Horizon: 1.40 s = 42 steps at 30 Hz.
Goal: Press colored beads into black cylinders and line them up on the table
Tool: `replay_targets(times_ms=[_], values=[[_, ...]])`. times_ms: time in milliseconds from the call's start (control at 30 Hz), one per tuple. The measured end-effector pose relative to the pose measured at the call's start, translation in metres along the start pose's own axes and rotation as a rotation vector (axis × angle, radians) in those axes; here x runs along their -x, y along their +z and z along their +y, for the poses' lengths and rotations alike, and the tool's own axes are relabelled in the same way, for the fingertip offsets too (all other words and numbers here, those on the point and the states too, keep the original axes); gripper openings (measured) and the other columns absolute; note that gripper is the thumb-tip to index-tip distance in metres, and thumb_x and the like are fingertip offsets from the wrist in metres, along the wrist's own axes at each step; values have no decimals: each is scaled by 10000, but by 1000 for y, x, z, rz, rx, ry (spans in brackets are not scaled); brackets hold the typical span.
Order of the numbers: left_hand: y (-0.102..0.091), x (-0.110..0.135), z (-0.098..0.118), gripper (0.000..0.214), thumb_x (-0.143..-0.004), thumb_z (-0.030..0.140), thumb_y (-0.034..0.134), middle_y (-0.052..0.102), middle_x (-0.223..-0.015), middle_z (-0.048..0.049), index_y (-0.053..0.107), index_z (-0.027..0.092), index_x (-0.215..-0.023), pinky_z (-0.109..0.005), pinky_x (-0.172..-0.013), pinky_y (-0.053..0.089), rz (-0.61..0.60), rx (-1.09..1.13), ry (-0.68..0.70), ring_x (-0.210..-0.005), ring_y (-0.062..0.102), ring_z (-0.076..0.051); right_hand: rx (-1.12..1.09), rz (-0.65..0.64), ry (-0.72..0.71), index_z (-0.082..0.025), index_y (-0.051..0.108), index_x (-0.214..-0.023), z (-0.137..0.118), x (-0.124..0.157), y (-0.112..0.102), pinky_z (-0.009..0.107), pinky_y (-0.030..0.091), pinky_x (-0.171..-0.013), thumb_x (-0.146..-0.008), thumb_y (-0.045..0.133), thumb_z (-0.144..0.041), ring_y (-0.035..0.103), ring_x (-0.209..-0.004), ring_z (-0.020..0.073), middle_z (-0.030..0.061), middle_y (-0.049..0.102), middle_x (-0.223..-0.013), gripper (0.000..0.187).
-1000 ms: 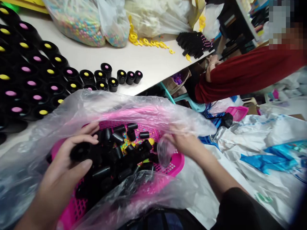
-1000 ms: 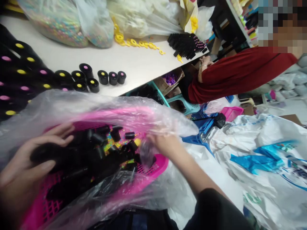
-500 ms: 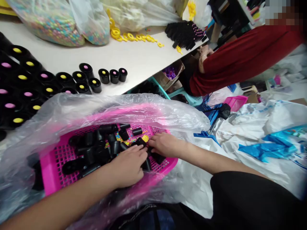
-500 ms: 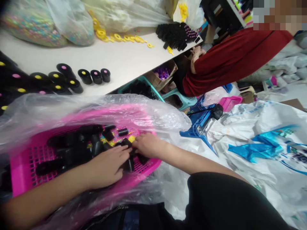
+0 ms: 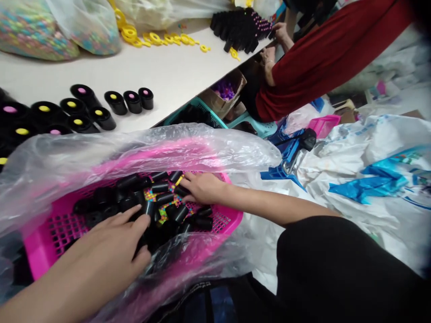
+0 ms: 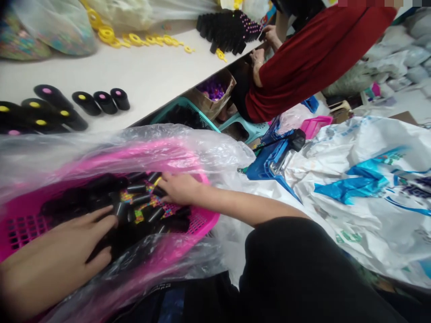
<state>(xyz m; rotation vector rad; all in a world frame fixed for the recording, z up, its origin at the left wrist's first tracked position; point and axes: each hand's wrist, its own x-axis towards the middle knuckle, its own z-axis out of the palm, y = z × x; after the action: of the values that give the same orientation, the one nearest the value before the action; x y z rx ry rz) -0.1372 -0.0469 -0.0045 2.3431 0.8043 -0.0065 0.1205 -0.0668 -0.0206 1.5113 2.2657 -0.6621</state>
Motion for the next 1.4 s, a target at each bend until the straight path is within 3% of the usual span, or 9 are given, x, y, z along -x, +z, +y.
replay_targets(times_ms=[167, 267, 367, 567, 800, 900, 1033, 1267, 1400], values=[[6, 22, -10, 329, -736, 310, 506, 666, -1160, -135, 635, 220, -1025, -483, -875, 513, -34, -219, 92, -1087, 615, -338, -256, 259, -4, -186, 444, -1315, 2, -5, -28, 364, 437, -954, -1008, 286, -261, 531, -1132, 199, 90, 568, -1239, 353], [2, 13, 5, 314, -739, 299, 487, 699, -1062, -103, 642, 239, -1006, -487, -849, 518, -4, -176, 128, -1017, 640, -327, -244, 182, -194, -154, 549, -1199, -11, 7, -28, 381, 430, -938, -977, 371, -269, 531, -1073, 214, 110, 586, -1176, 307], [3, -3, 22, 343, -733, 252, 469, 703, -1075, -99, 649, 215, -1023, -464, -887, 512, -69, -54, 161, -1019, 645, -299, -165, 75, -403, -150, 534, -1255, -22, 21, -7, 467, 373, -977, -873, 549, -438, 442, -1169, 295, 147, 488, -1316, 479], [15, 1, 25, 345, -720, 219, 493, 693, -1111, -96, 659, 219, -1022, -446, -938, 496, -184, 44, 121, -1070, 628, -282, -23, -69, -384, -177, 651, -1049, -3, 44, 2, 469, 313, -992, -796, 601, -321, 452, -1071, 276, 97, 575, -1178, 296], [19, 31, 12, 359, -717, 191, 512, 611, -1256, -55, 629, 285, -1044, -438, -965, 483, -135, 56, 163, -1212, 526, -267, 24, 90, -288, -125, 628, -1037, 1, 40, -19, 408, 351, -956, -889, 473, -195, 446, -1090, 256, 116, 593, -1103, 225], [22, 32, 10, 357, -728, 190, 519, 612, -1251, -55, 624, 285, -1056, -413, -967, 478, -133, 65, 163, -1198, 530, -256, 22, 139, -443, -164, 594, -1137, -18, 29, -7, 382, 361, -943, -967, 376, -210, 458, -1121, 223, 97, 575, -1193, 280], [23, 33, 10, 349, -725, 198, 524, 646, -1174, -57, 634, 270, -1048, -410, -943, 483, -113, 69, 127, -1135, 570, -265, 90, 127, -625, -241, 569, -1202, -25, 10, 13, 421, 274, -1057, -928, 509, -270, 292, -1339, 266, 29, 355, -1479, 282], [24, 45, 4, 422, -744, 191, 517, 601, -1237, -40, 580, 278, -1152, -376, -963, 467, -105, 97, 114, -1178, 539, -242, 46, 182, -440, -134, 598, -1097, 21, -6, -11, 377, 369, -984, -885, 491, -129, 449, -1168, 227, 112, 544, -1236, 238], [23, 47, 2, 450, -766, 193, 502, 575, -1262, -35, 545, 297, -1201, -386, -964, 469, -127, 124, 96, -1193, 521, -238, -69, 215, -366, -112, 586, -1046, 11, -8, -28, 340, 412, -862, -891, 549, -285, 503, -992, 205, 130, 580, -1095, 236]])
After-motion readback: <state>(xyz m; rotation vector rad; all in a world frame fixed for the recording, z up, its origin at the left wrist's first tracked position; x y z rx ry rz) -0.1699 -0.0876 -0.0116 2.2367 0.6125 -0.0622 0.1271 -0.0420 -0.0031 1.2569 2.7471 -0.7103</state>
